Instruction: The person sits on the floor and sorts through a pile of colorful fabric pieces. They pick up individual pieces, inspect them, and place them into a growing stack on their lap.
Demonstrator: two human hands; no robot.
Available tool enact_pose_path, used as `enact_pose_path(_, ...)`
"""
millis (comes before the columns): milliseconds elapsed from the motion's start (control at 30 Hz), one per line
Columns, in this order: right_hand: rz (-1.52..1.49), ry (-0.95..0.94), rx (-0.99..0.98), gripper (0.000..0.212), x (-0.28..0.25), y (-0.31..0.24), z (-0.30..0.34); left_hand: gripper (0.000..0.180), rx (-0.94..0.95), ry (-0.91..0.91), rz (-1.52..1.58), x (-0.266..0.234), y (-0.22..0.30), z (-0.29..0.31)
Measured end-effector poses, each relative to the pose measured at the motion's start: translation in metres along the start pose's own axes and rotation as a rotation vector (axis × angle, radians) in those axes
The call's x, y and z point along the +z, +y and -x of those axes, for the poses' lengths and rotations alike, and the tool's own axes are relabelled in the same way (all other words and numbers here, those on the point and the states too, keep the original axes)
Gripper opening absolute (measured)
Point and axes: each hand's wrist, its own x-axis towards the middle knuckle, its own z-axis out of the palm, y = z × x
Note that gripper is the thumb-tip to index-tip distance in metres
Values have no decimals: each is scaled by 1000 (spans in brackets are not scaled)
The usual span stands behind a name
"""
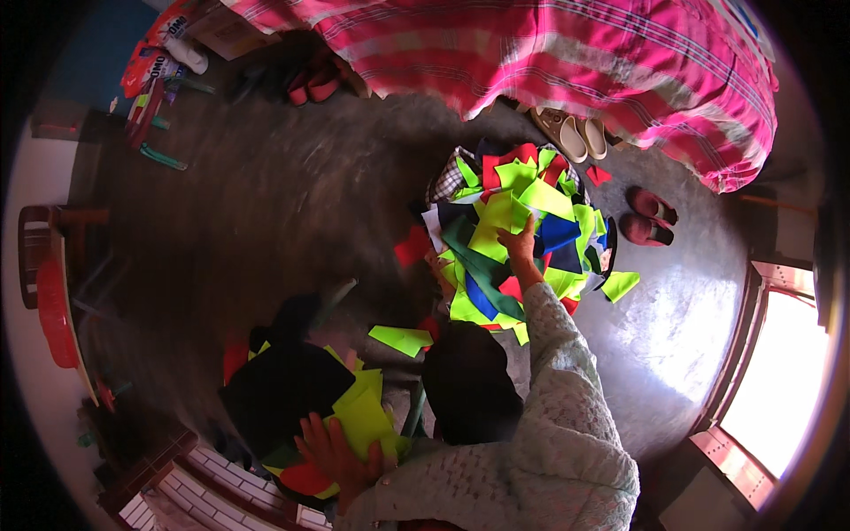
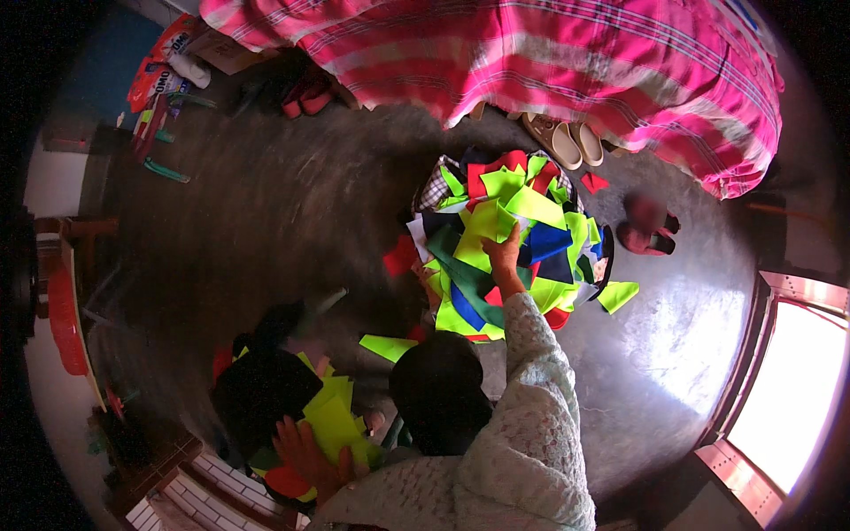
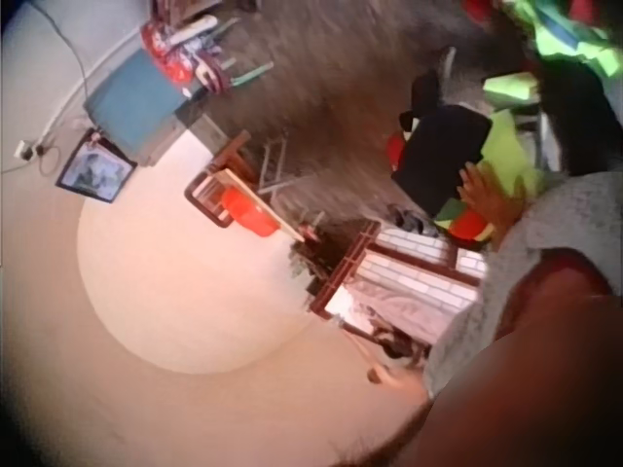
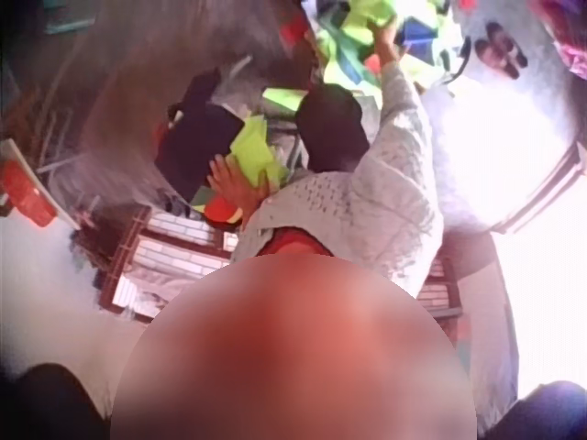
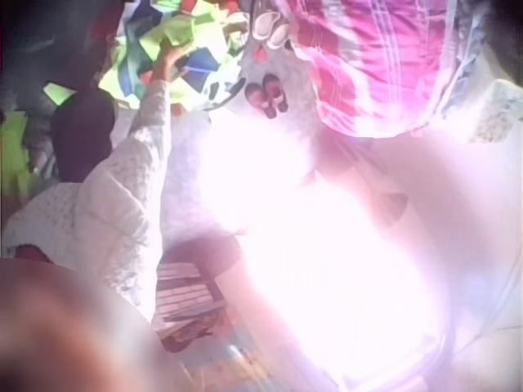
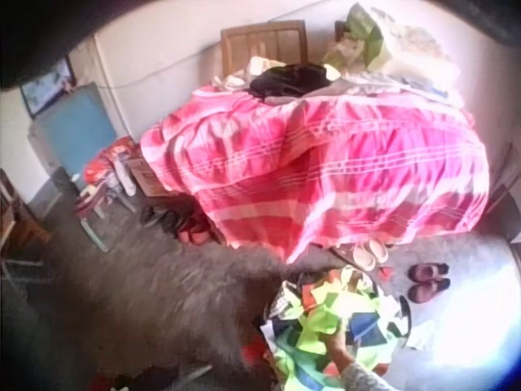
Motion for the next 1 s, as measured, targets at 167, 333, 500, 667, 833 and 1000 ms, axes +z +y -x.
enact_pose_path(167, 355, 97, -163, 74, 7, 16, 4, 73, 40, 40, -47, 10, -9, 3)
enact_pose_path(333, 827, -117, -305, 40, -19, 11, 28, 73, 37, 40, -58, 8, -7, 1)
enact_pose_path(500, 924, -35, -700, 42, -52, -4, 18, 73, 47, 39, -57, 8, -8, -3)
enact_pose_path(667, 996, -186, -488, 54, -39, -60, -43, 73, 34, 37, -46, 9, -7, 5)
enact_pose_path(833, 1491, -244, -356, 73, -29, -65, -79, 73, 70, 74, -53, 10, -12, 5)
enact_pose_path(1000, 1599, -192, -594, 16, -53, -43, -88, 73, 119, 65, -43, 6, -14, -8)
